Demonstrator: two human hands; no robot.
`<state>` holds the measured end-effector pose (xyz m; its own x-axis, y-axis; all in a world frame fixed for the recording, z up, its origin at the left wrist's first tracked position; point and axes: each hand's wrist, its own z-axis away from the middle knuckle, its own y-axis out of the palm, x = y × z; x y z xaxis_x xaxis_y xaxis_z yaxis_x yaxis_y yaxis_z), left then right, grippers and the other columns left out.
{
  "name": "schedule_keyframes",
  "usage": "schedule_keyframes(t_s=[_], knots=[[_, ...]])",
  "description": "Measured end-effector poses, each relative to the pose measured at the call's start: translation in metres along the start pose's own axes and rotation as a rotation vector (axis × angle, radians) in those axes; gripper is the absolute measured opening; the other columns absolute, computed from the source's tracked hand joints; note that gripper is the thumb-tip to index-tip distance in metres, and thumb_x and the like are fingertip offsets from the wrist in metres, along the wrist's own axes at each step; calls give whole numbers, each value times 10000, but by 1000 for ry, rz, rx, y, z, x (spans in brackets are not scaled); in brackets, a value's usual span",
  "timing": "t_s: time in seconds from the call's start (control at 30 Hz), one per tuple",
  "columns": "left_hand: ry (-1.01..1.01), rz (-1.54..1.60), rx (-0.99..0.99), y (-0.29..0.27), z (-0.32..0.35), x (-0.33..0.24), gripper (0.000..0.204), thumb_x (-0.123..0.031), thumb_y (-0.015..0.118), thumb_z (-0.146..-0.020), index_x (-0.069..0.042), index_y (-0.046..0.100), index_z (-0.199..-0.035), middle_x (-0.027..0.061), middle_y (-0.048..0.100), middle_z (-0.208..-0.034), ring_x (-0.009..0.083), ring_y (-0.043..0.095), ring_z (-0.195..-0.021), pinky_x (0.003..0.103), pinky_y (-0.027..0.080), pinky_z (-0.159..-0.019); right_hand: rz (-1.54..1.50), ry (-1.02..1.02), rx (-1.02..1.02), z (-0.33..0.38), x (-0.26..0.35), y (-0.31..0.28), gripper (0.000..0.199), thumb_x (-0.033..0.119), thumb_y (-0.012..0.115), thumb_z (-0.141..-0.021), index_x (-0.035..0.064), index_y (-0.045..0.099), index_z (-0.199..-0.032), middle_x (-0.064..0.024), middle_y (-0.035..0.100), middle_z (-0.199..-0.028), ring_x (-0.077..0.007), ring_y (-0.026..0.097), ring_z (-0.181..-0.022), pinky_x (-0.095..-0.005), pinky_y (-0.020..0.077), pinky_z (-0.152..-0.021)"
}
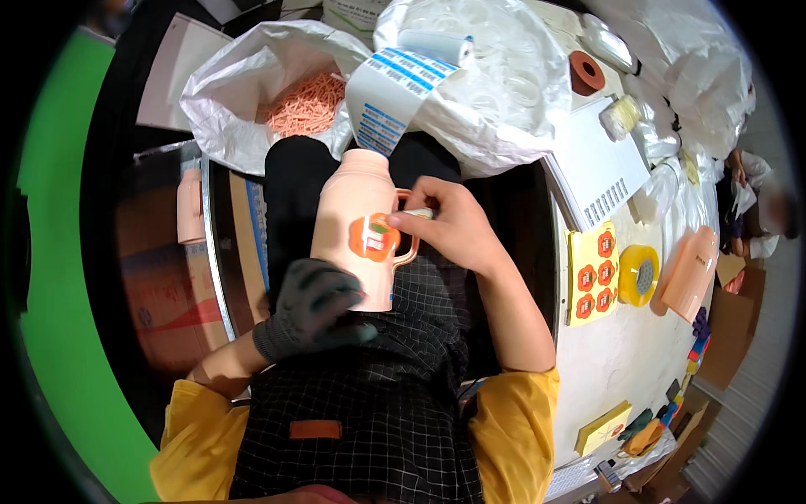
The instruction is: The person peels stickers from a sheet and applies them to plastic pitchers by hand. They handle the pitchers one at a time, applying multiple stickers to each before setting the item aside.
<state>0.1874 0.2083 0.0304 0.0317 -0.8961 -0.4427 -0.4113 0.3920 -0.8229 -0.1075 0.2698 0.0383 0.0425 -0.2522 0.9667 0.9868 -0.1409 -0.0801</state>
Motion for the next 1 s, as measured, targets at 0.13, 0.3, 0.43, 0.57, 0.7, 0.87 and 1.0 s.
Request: schedule_keyframes(t_s=[0.13,0.3,0.43,0.57,0.7,0.87,1.0], knots=[[-273,-71,-197,9,29,10,816,-623,864,-766,-105,597,-1338,102,563,-1369,319,540,-1277,494,458,-1056,311,83,33,-27,13,22,348,315,888,-861,36,683,-834,-43,685,-752,-126,647,-692,-323,525,-676],[-275,-56,-273,32,25,18,952,-586,921,-717,-85,505,-1412,156,513,-1436,377,520,-1326,569,421,-1136,489,151,53,-38,17,34,334,302,879,-879,35,677,-874,-18,681,-807,-104,614,-754,-299,503,-700],[-237,-61,-276,36,22,24,830,-673,806,-810,-81,587,-1348,146,522,-1457,362,485,-1400,590,386,-1176,640,190,16,-39,25,40,414,409,887,-836,50,691,-895,-66,683,-812,-178,657,-751,-339,521,-719],[-235,-54,-218,33,21,25,795,-646,808,-816,-72,617,-1331,130,507,-1511,373,458,-1428,614,353,-1192,724,128,-29,-40,26,44,436,435,894,-811,56,700,-904,-95,701,-842,-228,692,-764,-365,536,-728],[-263,-84,-147,26,19,22,778,-607,815,-803,-70,651,-1342,139,516,-1514,380,454,-1426,613,342,-1200,870,-59,-81,-41,23,49,467,466,896,-805,57,693,-900,-95,698,-852,-271,714,-778,-391,546,-714],[-292,-56,-93,27,21,24,720,-532,821,-793,-74,683,-1330,172,516,-1521,393,446,-1431,614,337,-1205,1226,-40,-382,-47,12,34,475,460,896,-792,51,686,-913,-95,686,-857,-306,722,-817,-403,552,-710],[-228,-35,-57,35,17,21,745,-342,887,-732,-24,605,-1344,240,477,-1558,457,453,-1428,620,359,-1184,953,-208,-299,-23,3,49,510,491,928,-678,113,725,-952,-87,686,-953,-299,710,-916,-429,576,-764]])
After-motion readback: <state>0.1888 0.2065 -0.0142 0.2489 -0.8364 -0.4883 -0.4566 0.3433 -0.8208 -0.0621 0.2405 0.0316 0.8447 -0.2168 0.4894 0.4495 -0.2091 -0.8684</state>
